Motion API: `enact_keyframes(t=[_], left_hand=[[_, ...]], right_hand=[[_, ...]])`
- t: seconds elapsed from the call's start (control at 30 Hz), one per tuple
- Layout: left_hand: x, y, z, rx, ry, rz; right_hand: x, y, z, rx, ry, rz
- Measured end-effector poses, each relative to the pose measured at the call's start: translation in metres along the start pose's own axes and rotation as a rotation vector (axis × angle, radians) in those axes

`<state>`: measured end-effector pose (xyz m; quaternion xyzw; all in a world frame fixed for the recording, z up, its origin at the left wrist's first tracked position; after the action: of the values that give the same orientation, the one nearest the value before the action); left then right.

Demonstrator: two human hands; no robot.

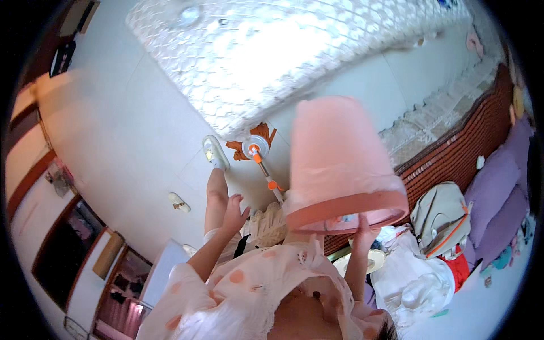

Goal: The person mops the tiled floor of a living room using a spin mop, moving around a coffee table and sofa. They then pick up a yellow plastic stool and a pink basin, placing them on the sofa. Finally, the person wipes the surface of the coffee table with a white cloth.

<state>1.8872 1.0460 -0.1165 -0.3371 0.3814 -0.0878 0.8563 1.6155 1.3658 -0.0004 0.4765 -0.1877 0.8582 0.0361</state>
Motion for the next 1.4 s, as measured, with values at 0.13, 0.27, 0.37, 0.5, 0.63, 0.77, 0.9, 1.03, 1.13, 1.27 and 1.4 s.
enact_keyframes(t=[0.13,0.27,0.37,0.5,0.63,0.77,0.9,1.03,1.13,1.27,1.4], left_hand=[[0.084,-0.046,0.052,-0.123,-0.164,0.053],[0.133,-0.115,0.067,-0.161,-0.338,0.144],[0.205,-0.12,0.08,-0.272,-0.376,0.079],[0.233,-0.17,0.053,-0.176,-0.433,-0.111],[0.275,-0.166,0.06,-0.277,-0.455,0.026],[0.29,-0.187,0.045,-0.282,-0.475,0.056],[0.309,-0.192,0.056,-0.339,-0.648,0.162],[0.306,-0.203,0.038,-0.339,-0.577,0.159],[0.299,-0.193,0.04,-0.323,-0.636,0.115],[0.275,-0.194,0.021,-0.278,-0.501,-0.001],[0.253,-0.179,0.024,-0.264,-0.486,-0.065]], right_hand=[[0.028,0.096,0.099,0.21,0.005,0.133],[0.027,0.221,0.198,0.454,-0.063,0.258],[-0.046,0.332,0.243,0.68,0.019,0.435],[-0.188,0.483,0.285,0.807,0.301,0.473],[-0.303,0.629,0.274,0.709,0.345,0.43],[-0.364,0.74,0.181,0.381,-0.118,0.555],[-0.374,0.787,0.207,0.343,0.014,0.748],[-0.404,0.811,0.123,0.276,-0.12,0.789],[-0.426,0.787,0.182,0.664,0.304,0.54],[-0.419,0.695,0.212,0.874,-0.142,0.628],[-0.405,0.534,0.284,1.223,0.205,0.864]])
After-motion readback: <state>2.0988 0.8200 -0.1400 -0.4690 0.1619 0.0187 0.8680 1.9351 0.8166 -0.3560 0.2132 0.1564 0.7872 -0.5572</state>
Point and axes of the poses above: each hand's wrist, its own z-axis away from the middle knuckle, its own y-axis out of the palm, x = y × z, the point moved 8 cm from there along -z, towards the middle knuckle, and after that the axes turned 9 degrees about -x, right-handed, at the moved point
